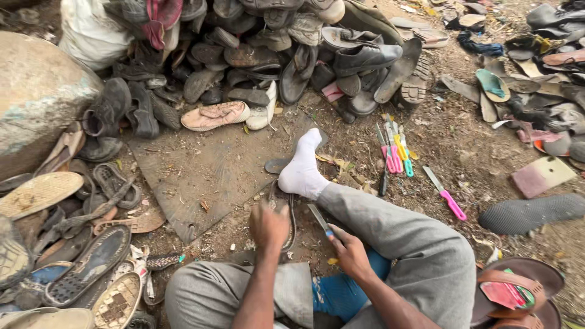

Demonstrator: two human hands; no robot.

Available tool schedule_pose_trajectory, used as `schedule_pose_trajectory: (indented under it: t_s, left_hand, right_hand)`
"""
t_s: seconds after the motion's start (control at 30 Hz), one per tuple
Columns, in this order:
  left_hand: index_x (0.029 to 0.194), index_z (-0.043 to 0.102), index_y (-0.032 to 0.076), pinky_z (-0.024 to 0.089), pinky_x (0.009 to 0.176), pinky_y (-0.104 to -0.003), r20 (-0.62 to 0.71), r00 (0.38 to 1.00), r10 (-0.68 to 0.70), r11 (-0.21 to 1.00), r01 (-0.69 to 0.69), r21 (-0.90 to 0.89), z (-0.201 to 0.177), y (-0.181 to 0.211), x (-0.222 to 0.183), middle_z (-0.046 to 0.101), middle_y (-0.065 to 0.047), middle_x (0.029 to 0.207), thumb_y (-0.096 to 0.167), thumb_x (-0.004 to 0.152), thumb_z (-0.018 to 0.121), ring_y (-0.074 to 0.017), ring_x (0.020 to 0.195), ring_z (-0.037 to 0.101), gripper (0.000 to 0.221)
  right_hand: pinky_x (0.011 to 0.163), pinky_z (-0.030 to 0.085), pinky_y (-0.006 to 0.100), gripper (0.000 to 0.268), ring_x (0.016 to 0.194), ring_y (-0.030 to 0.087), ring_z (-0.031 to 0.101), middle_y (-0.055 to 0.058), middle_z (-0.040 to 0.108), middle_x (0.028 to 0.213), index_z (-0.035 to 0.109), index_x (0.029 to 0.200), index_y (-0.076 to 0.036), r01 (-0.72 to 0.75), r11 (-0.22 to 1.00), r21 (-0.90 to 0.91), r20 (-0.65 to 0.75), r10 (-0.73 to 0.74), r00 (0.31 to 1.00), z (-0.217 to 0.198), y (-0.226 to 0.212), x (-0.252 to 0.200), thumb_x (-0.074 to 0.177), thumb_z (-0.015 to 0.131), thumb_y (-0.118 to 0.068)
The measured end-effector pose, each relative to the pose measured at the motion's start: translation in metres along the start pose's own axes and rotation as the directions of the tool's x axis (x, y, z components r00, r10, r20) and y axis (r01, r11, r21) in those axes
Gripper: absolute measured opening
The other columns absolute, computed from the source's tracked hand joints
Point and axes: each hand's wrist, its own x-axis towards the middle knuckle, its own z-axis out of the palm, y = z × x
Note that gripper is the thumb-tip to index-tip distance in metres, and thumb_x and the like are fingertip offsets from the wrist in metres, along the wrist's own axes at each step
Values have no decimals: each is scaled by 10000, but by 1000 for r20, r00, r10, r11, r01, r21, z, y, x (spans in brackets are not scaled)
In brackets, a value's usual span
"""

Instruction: The person uses a small blade to trim material from a shoe sole and uses a needle and thread to stitch the upper portion of various sandals and shoes back together by hand while sitting on the ground.

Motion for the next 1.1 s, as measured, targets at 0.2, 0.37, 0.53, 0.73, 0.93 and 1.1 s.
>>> schedule_pose_trajectory:
  t_s: [0.2, 0.37, 0.53, 0.73, 0.93, 1.1]
  left_hand:
    - [1103, 715, -30, 546, 871, -489, 208, 950, -232, 934, 278, -226, 74, -112, 8, 740, -273, 1042, 410, 910, 624, -431, 1005, 718, 489]
    - [1099, 758, 24, 509, 683, -446, 362, 872, -329, 797, 462, -390, -7, -133, -2, 750, -139, 883, 255, 882, 655, -289, 807, 685, 333]
    - [1116, 761, 70, 519, 859, -372, -124, 887, -444, 895, 447, -6, -215, -243, 4, 761, -128, 1017, 259, 954, 649, -245, 959, 699, 274]
    - [1200, 683, 29, 514, 1056, -413, -669, 605, 432, 877, -107, 469, -167, -279, 102, 733, -168, 1168, 151, 1074, 570, -302, 1129, 687, 209]
    - [1370, 591, -11, 359, 1172, -505, -278, 813, 511, 857, -506, 96, -11, -64, 284, 515, -251, 1493, 230, 876, 786, -407, 1407, 447, 584]
    - [1326, 636, 64, 421, 1008, -597, -137, 703, 698, 606, -478, 636, 29, -12, 408, 556, -254, 1424, 176, 543, 787, -449, 1294, 507, 806]
  right_hand:
    - [573, 430, 259, 413, 634, 68, 460, -31, 563, 734, 647, 1385, -117, -212, 977, -21, 140, 213, 967, 17, -46, 2, 987, 625, -223]
    - [547, 430, 275, 423, 603, 82, 468, -10, 541, 659, 644, 1391, -120, -234, 971, -45, 157, 239, 958, 19, -63, -6, 979, 613, -213]
    - [534, 431, 285, 429, 579, 97, 500, 12, 547, 628, 655, 1393, -144, -346, 938, -34, 164, 347, 923, 22, -37, 1, 969, 626, -208]
    - [768, 471, 348, 441, 914, 218, 603, 148, 682, 936, 662, 1398, -105, -214, 974, -79, 226, 227, 947, 60, 67, 10, 959, 673, -147]
    - [1027, 517, 315, 489, 1202, 219, 735, 137, 782, 1208, 653, 1376, -176, -264, 918, -296, 209, 332, 920, 65, 154, -3, 896, 724, -236]
    - [1053, 516, 329, 431, 1204, 221, 748, 99, 819, 1178, 728, 1311, -200, -261, 925, -277, 94, 296, 950, 71, 177, -4, 886, 762, -267]
